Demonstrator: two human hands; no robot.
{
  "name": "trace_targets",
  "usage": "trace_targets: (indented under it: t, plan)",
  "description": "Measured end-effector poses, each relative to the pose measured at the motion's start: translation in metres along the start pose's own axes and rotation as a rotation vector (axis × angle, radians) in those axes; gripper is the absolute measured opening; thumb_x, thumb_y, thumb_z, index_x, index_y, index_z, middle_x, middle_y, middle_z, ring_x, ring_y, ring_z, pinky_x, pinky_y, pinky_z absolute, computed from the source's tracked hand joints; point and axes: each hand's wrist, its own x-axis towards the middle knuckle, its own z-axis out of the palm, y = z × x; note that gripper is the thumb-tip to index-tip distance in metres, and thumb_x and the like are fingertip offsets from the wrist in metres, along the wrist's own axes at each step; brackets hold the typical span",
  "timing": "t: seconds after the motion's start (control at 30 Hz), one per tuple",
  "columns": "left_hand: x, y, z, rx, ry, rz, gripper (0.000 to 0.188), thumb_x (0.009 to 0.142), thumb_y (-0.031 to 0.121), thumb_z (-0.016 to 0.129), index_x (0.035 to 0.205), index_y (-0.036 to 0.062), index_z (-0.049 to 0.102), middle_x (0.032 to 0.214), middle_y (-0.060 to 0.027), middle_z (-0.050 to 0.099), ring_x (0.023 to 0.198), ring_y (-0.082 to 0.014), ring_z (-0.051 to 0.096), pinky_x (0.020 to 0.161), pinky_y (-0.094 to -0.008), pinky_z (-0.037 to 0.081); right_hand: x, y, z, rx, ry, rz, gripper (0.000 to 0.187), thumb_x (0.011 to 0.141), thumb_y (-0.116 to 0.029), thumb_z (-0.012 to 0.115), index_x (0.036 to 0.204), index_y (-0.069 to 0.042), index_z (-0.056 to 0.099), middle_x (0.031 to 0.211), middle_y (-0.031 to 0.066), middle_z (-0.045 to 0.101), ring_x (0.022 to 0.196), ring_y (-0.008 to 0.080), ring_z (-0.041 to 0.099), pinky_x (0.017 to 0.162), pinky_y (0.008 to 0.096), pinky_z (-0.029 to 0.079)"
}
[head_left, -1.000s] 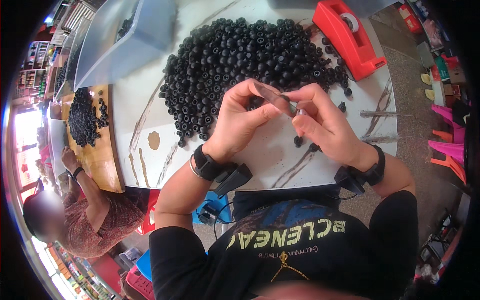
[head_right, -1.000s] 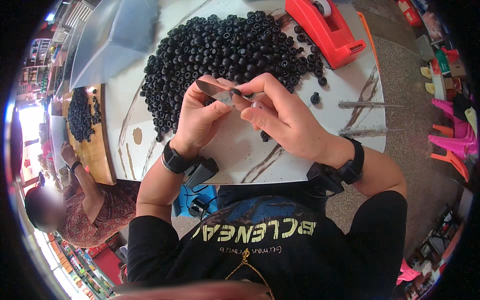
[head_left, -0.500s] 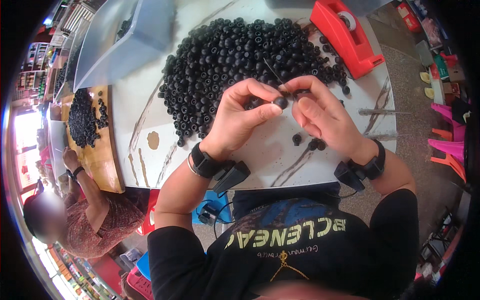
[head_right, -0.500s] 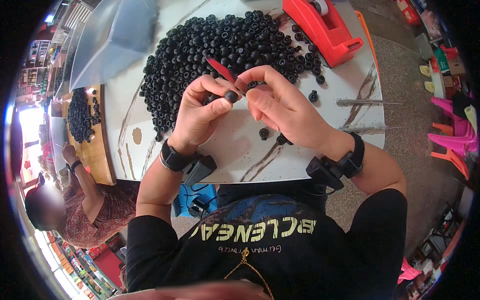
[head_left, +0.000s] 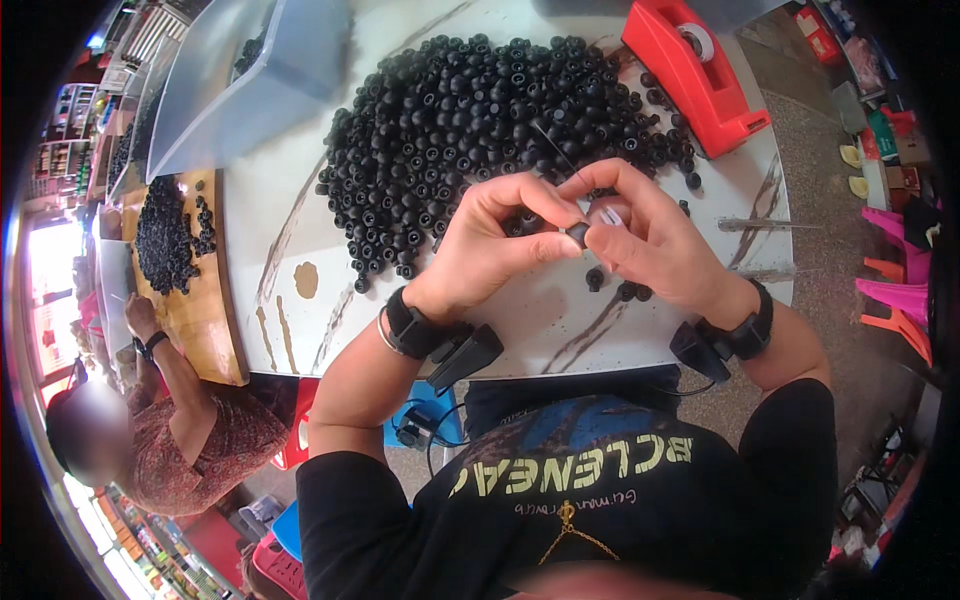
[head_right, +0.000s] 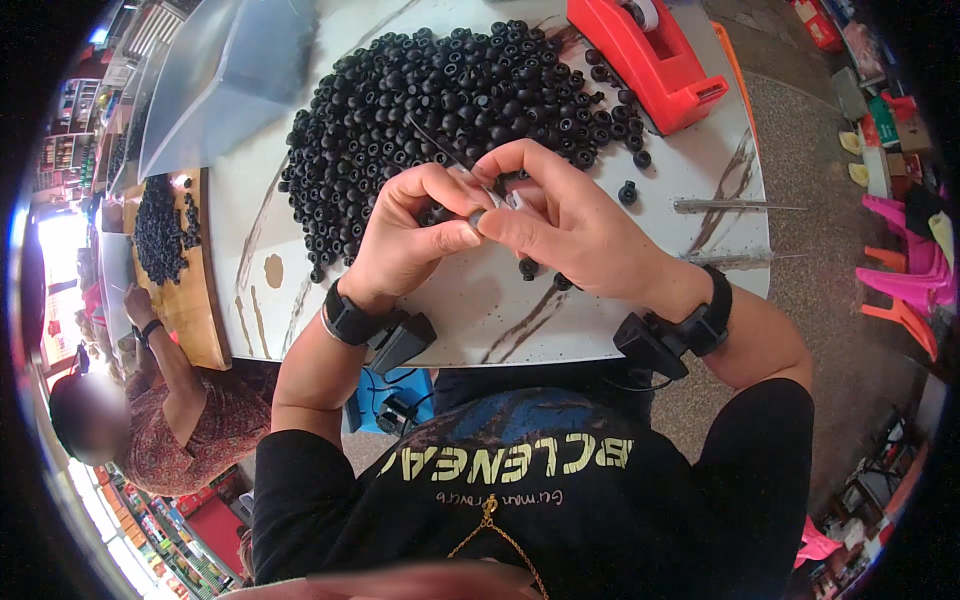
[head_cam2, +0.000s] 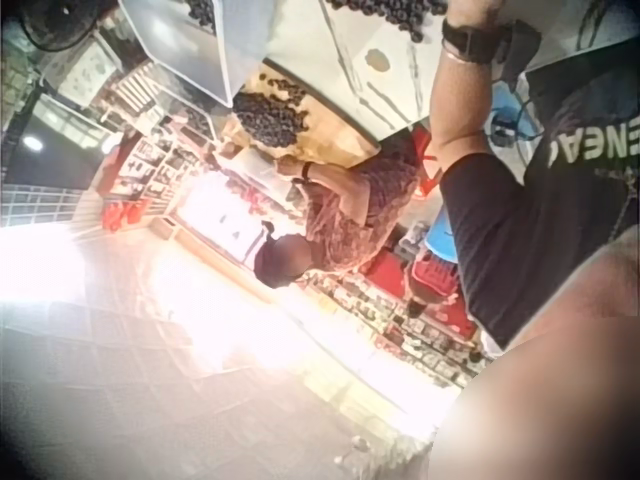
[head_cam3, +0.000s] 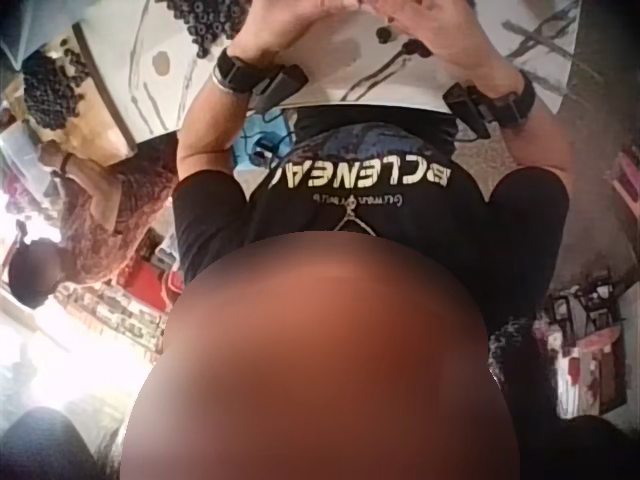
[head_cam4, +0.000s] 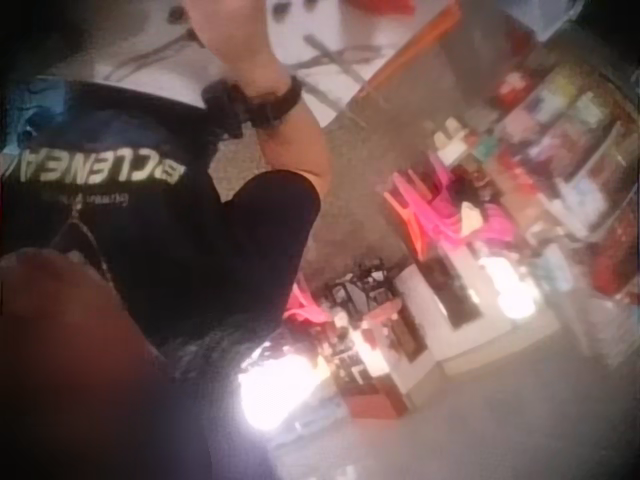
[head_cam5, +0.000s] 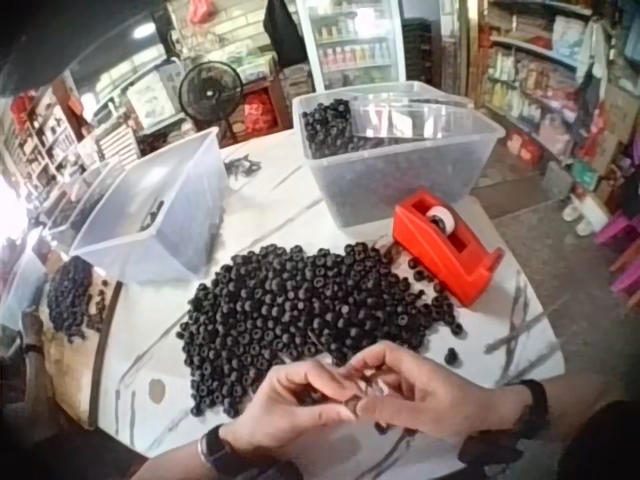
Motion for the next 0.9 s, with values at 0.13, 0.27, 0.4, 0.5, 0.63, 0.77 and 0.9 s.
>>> trace_targets:
  t: [0.13, 0.27, 0.4, 0.5, 0.63, 0.77, 0.9]
  plan:
    - [0.0, 0.003, 0.0, -0.187, 0.011, -0.098, 0.015, 0.072, 0.002, 0.067, 0.083, 0.0044, 0.058, 0.085, -0.0024, 0.06, 0.073, -0.0054, 0.053, 0.064, -0.0178, 0.042, -0.001, 0.004, -0.002, -0.071, 0.01, -0.106, 0.031, 0.087, -0.017, 0.051, 0.113, -0.005, 0.04, 0.07, -0.0047, 0.045, 0.062, 0.0012, 0.041, 0.052, 0.016, 0.032]
    - [-0.002, 0.013, 0.003, -0.395, 0.046, -0.234, 0.017, 0.076, 0.007, 0.065, 0.09, 0.0044, 0.056, 0.084, -0.0028, 0.059, 0.062, -0.0025, 0.046, 0.05, -0.0145, 0.033, -0.005, -0.002, -0.001, 0.023, -0.031, -0.107, 0.031, 0.087, -0.014, 0.049, 0.116, -0.006, 0.041, 0.068, -0.0038, 0.045, 0.059, 0.0019, 0.041, 0.052, 0.017, 0.032]
    - [-0.001, 0.012, 0.0, -0.474, -0.007, -0.251, 0.019, 0.077, 0.011, 0.064, 0.092, 0.0042, 0.054, 0.083, -0.0044, 0.059, 0.058, -0.0024, 0.042, 0.048, -0.0145, 0.03, -0.005, 0.005, 0.0, -0.232, -0.008, -0.237, 0.035, 0.086, -0.012, 0.049, 0.12, -0.007, 0.042, 0.064, -0.0022, 0.045, 0.055, 0.0035, 0.04, 0.051, 0.018, 0.031]
    - [-0.002, 0.011, -0.001, -0.436, 0.024, -0.235, 0.02, 0.078, 0.014, 0.064, 0.093, 0.0041, 0.054, 0.082, -0.0059, 0.06, 0.056, -0.0024, 0.042, 0.048, -0.0142, 0.03, -0.004, 0.002, 0.0, -0.365, -0.013, -0.311, 0.038, 0.085, -0.011, 0.051, 0.121, -0.007, 0.042, 0.065, -0.0007, 0.046, 0.054, 0.0047, 0.04, 0.049, 0.0189, 0.031]
    - [-0.001, 0.012, -0.002, -0.437, 0.036, -0.297, 0.015, 0.079, 0.008, 0.06, 0.093, 0.0047, 0.054, 0.081, -0.0067, 0.061, 0.055, -0.0023, 0.042, 0.047, -0.0141, 0.03, -0.003, 0.0, 0.003, -0.443, 0.001, -0.381, 0.041, 0.083, -0.009, 0.054, 0.122, -0.006, 0.042, 0.079, 0.0023, 0.053, 0.054, 0.0067, 0.041, 0.049, 0.0204, 0.034]
    - [-0.001, 0.011, -0.002, -0.451, 0.033, -0.287, 0.014, 0.078, 0.002, 0.058, 0.092, 0.0054, 0.054, 0.081, -0.006, 0.061, 0.054, -0.0021, 0.041, 0.046, -0.0144, 0.028, -0.003, -0.003, 0.0, -0.488, -0.025, -0.349, 0.041, 0.082, -0.009, 0.055, 0.121, -0.006, 0.042, 0.093, 0.0034, 0.055, 0.055, 0.0076, 0.043, 0.05, 0.0206, 0.036]
    - [-0.002, 0.008, -0.002, -0.48, 0.043, -0.278, 0.012, 0.078, 0.003, 0.058, 0.09, 0.0055, 0.054, 0.075, -0.0016, 0.057, 0.052, -0.0018, 0.037, 0.045, -0.0151, 0.026, -0.003, -0.002, 0.002, -0.487, -0.008, -0.389, 0.042, 0.081, -0.008, 0.056, 0.121, -0.006, 0.042, 0.088, 0.0038, 0.055, 0.055, 0.008, 0.045, 0.048, 0.0212, 0.036]
